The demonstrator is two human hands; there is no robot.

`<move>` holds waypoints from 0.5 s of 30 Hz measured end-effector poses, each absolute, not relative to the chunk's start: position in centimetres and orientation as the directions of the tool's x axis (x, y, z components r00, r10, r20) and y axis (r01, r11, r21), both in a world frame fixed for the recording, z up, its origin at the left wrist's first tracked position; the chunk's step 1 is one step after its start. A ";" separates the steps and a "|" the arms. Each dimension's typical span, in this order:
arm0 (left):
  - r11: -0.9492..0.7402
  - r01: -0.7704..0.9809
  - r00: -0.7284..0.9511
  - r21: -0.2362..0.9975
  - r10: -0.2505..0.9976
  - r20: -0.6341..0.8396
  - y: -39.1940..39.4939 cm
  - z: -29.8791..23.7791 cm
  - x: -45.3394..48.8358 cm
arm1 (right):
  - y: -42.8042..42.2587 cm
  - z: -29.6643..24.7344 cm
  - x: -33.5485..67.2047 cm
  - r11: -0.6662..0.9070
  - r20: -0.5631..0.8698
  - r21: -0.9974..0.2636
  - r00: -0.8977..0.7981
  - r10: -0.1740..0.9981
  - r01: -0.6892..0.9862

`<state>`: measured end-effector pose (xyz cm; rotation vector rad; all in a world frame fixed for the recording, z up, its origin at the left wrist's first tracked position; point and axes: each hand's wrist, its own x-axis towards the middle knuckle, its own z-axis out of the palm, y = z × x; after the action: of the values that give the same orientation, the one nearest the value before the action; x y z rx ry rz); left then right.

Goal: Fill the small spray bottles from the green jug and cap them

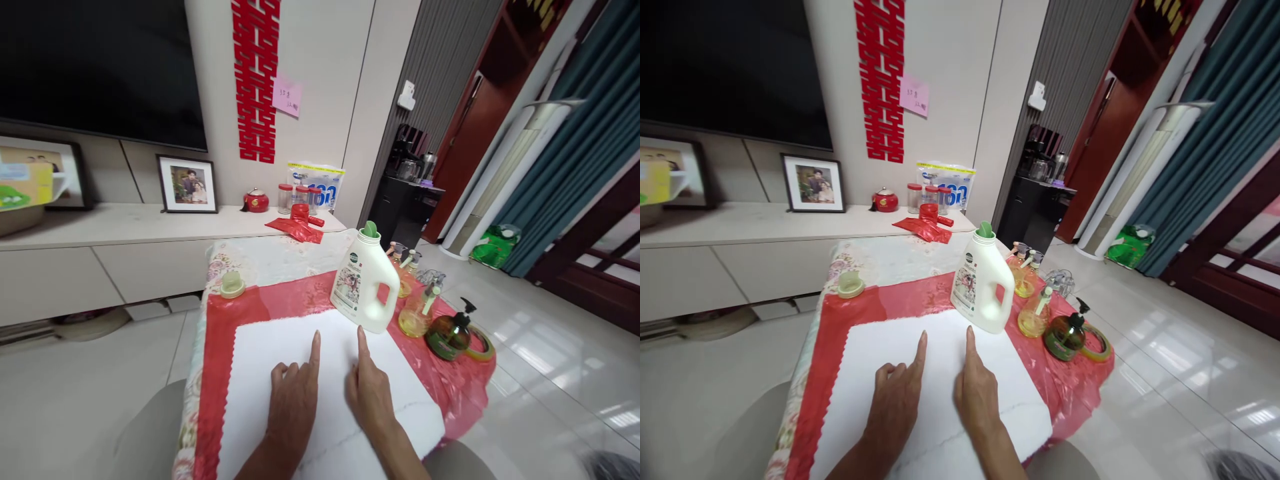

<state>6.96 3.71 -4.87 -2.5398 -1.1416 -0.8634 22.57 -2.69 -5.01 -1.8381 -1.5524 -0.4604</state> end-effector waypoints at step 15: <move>-0.622 0.773 0.497 0.126 0.716 0.491 4.2 -5.3 6.6 | 4.9 5.2 33.5 -0.226 0.511 -0.684 0.677 0.531 0.693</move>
<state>6.63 4.15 -5.30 -2.6203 -1.3085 -0.7793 33.49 4.91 5.19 -1.8969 -0.9583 -0.2058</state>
